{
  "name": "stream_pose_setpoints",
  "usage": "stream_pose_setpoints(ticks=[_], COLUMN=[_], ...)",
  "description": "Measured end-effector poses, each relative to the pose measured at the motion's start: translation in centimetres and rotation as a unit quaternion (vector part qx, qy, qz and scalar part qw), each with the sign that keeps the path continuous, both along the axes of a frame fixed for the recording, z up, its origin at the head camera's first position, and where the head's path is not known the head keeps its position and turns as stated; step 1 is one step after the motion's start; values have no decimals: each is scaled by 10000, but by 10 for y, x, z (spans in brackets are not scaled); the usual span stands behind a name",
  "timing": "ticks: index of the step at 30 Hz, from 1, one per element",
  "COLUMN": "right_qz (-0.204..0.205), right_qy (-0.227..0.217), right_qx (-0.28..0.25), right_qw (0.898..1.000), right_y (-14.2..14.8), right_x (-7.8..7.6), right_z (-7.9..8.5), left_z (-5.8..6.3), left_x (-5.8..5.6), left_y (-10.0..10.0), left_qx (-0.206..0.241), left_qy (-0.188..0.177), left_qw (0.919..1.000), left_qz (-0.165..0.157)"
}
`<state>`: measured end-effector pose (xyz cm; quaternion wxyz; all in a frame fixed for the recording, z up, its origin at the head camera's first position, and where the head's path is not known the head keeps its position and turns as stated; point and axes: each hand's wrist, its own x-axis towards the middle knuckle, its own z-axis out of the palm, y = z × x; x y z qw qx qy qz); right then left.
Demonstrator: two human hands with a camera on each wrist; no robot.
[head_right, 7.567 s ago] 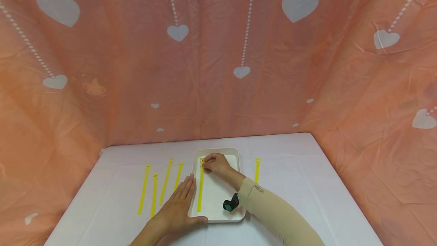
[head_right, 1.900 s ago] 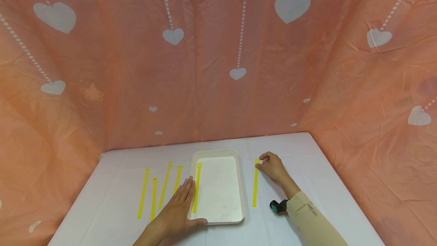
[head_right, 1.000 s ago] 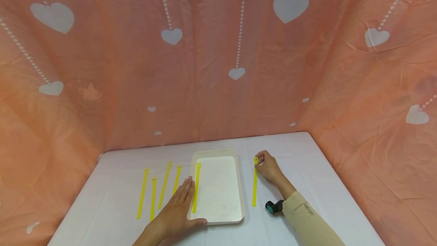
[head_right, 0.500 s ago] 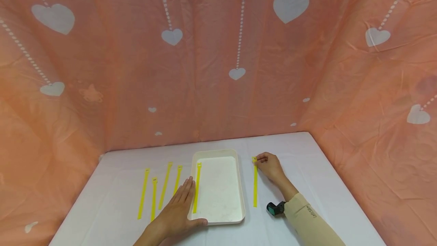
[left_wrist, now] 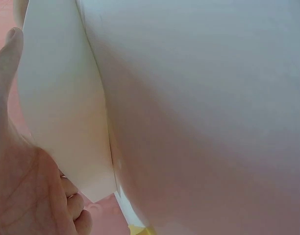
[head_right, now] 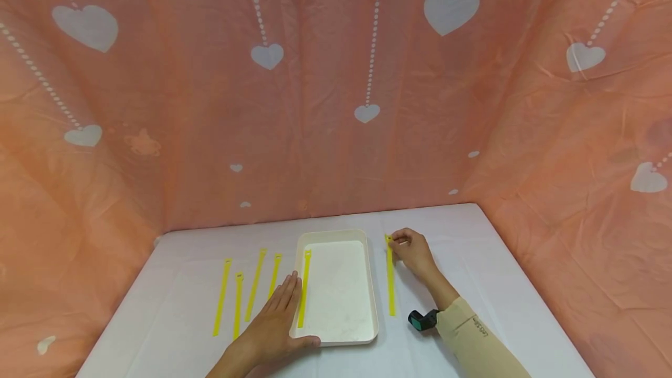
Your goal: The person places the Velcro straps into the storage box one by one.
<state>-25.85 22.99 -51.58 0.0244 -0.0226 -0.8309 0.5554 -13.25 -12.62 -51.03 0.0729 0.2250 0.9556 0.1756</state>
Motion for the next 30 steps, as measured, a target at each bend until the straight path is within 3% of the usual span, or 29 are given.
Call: stream_pose_setpoints(ticks=[11,23,30], right_qz=[101,267,322], right_qy=[455,1007,1219], right_qx=[-177,-244,-243], right_qw=[9988,9943,9917], right_y=[2,2,-1], right_x=[-1,2,1], right_z=[11,41,49], left_z=[2,2,0], left_x=[2,1,1], left_y=[1,0,0], left_qx=[-51,31,-13], left_qy=[76,9,17], left_qw=[10000,10000,10000], left_qz=[33,29,8])
